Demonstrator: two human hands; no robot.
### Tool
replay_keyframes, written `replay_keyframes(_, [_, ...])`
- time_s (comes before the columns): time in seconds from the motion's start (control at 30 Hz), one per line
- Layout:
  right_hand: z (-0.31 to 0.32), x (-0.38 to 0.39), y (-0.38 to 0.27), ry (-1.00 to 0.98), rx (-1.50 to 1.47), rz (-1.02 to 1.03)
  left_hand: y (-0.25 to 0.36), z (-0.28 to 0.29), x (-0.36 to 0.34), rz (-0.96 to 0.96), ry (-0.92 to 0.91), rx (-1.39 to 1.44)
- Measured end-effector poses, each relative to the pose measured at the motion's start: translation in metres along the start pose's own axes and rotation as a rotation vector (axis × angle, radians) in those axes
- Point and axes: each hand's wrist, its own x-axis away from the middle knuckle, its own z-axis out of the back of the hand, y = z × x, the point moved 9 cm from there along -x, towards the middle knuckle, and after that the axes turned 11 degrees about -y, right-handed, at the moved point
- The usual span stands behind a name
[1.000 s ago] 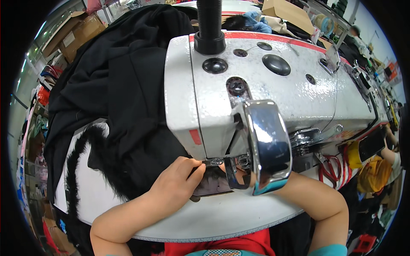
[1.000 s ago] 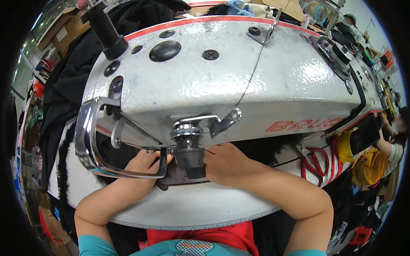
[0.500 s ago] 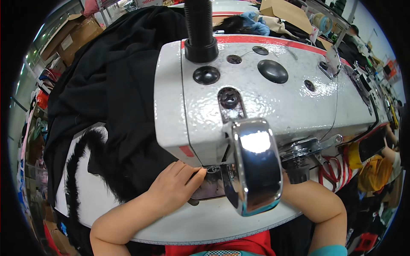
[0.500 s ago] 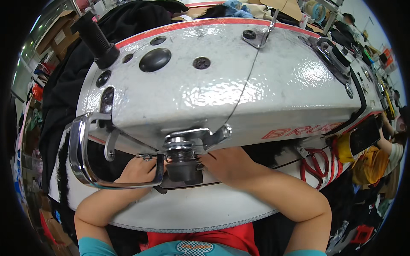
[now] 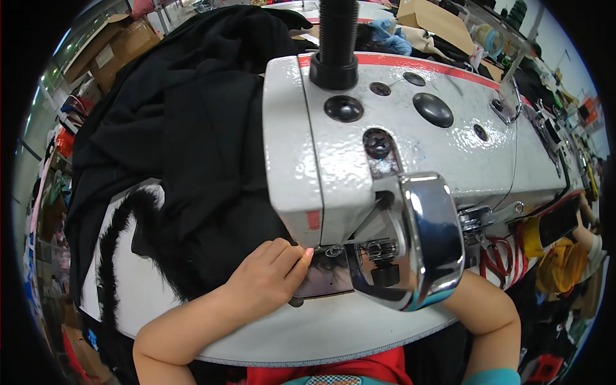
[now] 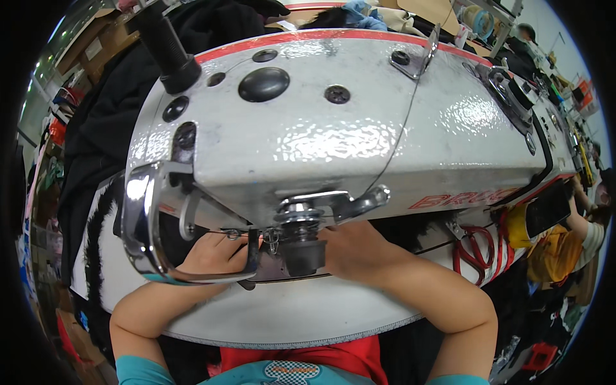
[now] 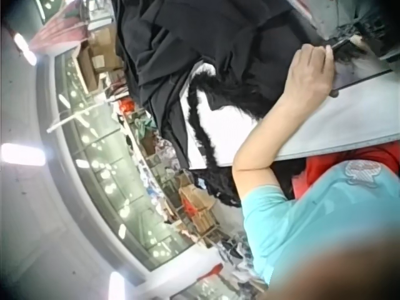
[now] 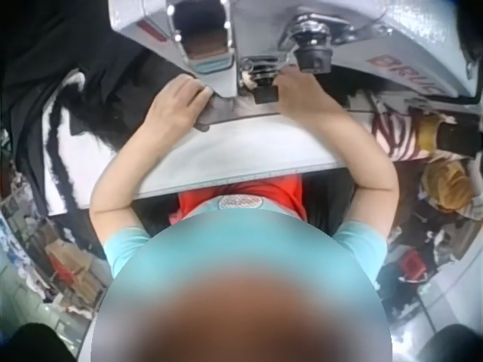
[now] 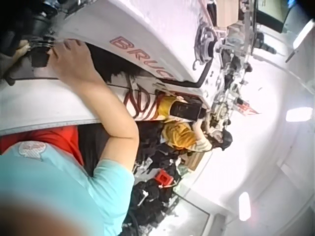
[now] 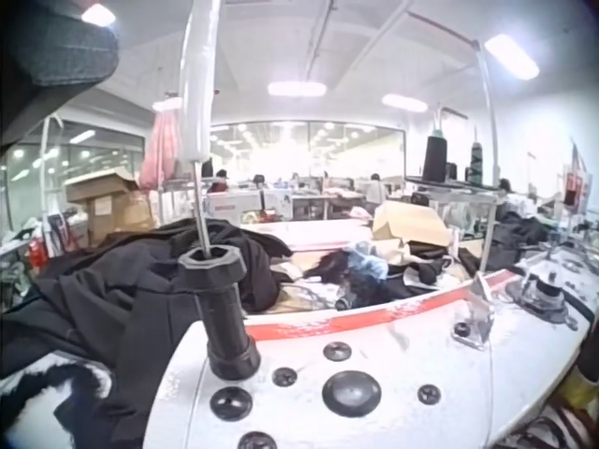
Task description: Sewing a black fur trim onto a garment using an industrial sewing machine.
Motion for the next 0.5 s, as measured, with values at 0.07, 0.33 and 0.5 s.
replay_keyframes(0.07, [-0.002,-0.004,0.003,0.081,-0.103,0.046,0.001,0.0,-0.001,0.01,0.0,-0.022])
replay_keyframes(0.33, [0.008,-0.004,-0.014,0.155,0.026,0.184,0.001,0.0,-0.001,0.002,0.009,-0.02])
replay_keyframes(0.5, [0.018,0.003,-0.032,0.171,0.322,0.246,0.0,-0.003,-0.001,-0.004,-0.032,0.006])
